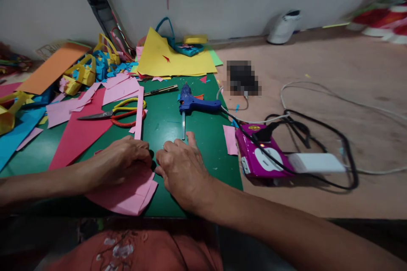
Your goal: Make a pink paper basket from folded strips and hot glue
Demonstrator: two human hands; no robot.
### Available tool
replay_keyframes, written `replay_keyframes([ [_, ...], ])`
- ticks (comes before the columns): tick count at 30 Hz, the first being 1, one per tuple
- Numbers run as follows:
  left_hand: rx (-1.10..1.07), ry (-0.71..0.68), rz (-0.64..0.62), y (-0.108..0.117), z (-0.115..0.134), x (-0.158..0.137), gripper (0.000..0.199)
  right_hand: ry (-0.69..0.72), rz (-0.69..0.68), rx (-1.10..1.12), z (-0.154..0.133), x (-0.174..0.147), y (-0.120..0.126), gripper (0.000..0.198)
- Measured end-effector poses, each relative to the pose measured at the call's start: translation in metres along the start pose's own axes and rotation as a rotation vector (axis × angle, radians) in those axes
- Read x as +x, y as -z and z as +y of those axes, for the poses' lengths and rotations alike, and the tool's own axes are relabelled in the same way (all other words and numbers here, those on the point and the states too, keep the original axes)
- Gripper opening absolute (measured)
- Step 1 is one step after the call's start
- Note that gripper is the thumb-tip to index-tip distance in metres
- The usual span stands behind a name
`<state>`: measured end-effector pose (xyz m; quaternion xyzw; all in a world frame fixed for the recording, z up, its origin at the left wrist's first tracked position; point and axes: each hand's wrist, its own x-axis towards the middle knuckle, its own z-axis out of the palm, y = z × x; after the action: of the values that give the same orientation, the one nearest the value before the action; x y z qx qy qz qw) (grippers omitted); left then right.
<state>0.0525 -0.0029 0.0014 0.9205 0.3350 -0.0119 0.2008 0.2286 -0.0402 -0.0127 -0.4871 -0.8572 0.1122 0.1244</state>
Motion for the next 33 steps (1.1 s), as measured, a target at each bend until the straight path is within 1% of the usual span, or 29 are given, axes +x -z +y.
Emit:
replay_keyframes([
  [3, 0.014, 0.004, 0.086, -0.001, 0.004, -0.001, 0.018, -0.034, -0.014, 0.074, -0.002, 0.000, 0.000, 0.013],
  [6, -0.009, 0.044, 0.123, -0.003, 0.005, -0.001, 0.017, -0.061, -0.031, 0.074, -0.003, 0.000, 0.000, 0.012],
  [9, -0.025, 0.044, 0.072, -0.002, 0.005, -0.001, 0.019, -0.057, -0.031, 0.050, -0.005, 0.001, -0.001, 0.011],
  [13, 0.050, 0.017, -0.037, 0.007, 0.008, 0.003, 0.021, -0.059, -0.035, 0.043, -0.005, 0.002, 0.000, 0.011],
  [18, 0.046, 0.043, -0.079, 0.013, 0.010, 0.009, 0.019, -0.050, -0.045, 0.031, -0.005, 0.001, 0.000, 0.011],
  [25, 0.054, -0.115, 0.027, 0.005, 0.003, 0.012, 0.025, -0.056, -0.080, 0.026, -0.004, 0.002, -0.001, 0.007],
  [30, 0.099, -0.195, 0.019, 0.005, 0.000, 0.010, 0.026, -0.071, -0.103, 0.029, -0.004, 0.002, -0.001, 0.004],
  [33, 0.141, -0.286, 0.059, 0.002, 0.000, 0.008, 0.026, -0.073, -0.107, 0.027, -0.004, 0.002, -0.001, 0.004],
])
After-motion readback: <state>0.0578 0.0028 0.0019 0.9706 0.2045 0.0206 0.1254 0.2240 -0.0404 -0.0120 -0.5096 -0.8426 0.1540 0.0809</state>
